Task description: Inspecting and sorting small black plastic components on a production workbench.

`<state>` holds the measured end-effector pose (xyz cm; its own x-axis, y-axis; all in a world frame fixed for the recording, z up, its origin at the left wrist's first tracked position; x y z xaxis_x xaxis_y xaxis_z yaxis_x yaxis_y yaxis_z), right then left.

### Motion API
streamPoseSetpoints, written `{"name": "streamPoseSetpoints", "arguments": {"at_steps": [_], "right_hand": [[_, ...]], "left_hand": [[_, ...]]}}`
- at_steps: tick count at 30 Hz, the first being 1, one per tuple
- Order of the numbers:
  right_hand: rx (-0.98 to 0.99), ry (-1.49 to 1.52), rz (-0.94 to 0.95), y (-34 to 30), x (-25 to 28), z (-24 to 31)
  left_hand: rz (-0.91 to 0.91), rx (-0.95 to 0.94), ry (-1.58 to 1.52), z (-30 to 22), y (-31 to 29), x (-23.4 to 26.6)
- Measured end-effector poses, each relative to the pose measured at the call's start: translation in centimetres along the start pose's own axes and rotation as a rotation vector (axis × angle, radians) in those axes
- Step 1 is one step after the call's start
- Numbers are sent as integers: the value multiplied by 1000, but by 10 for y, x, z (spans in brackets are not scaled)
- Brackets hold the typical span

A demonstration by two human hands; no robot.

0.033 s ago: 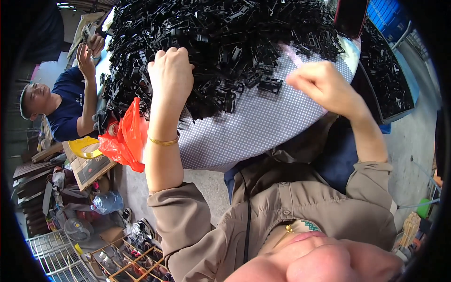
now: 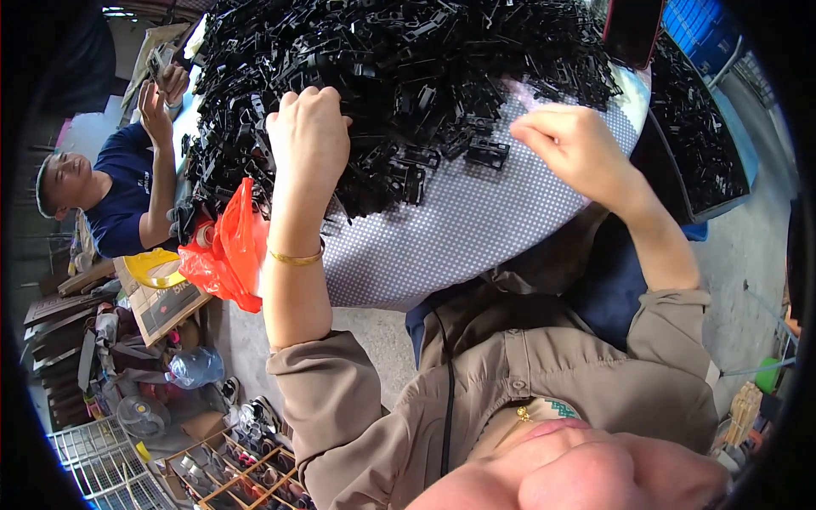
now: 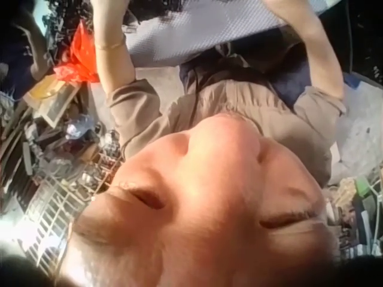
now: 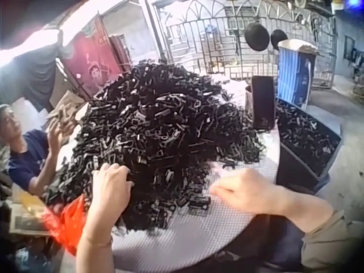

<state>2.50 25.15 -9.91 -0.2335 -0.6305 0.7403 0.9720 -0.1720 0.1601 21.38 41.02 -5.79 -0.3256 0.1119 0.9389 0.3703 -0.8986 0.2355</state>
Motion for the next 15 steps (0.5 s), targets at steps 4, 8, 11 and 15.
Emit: {"name": "streamPoseSetpoints", "arguments": {"at_steps": [4,8,11,15], "right_hand": [[-28,-129,-220,11,-16,1],[85,-97,-210,4,-22,15],[195,-132,-267,-2,-24,25],[187,-167,-383,-1,-11,23]], "left_hand": [[-126,-25,-153,-5,-8,9],[-241,62,-508,-11,-11,31],[-339,72,-751,-12,-6,26],[-388,197,-1450,-29,-3,8]]}}
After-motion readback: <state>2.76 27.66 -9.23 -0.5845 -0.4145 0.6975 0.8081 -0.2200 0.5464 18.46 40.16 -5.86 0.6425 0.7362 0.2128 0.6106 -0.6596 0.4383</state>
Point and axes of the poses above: each hand's wrist, its own y-axis towards the middle knuckle, its own x-axis out of the back of the hand, z = x × y, the point moved 5 cm from there along y, towards the middle knuckle, and after that the axes turned 12 degrees about -x, right-handed, at the moved point
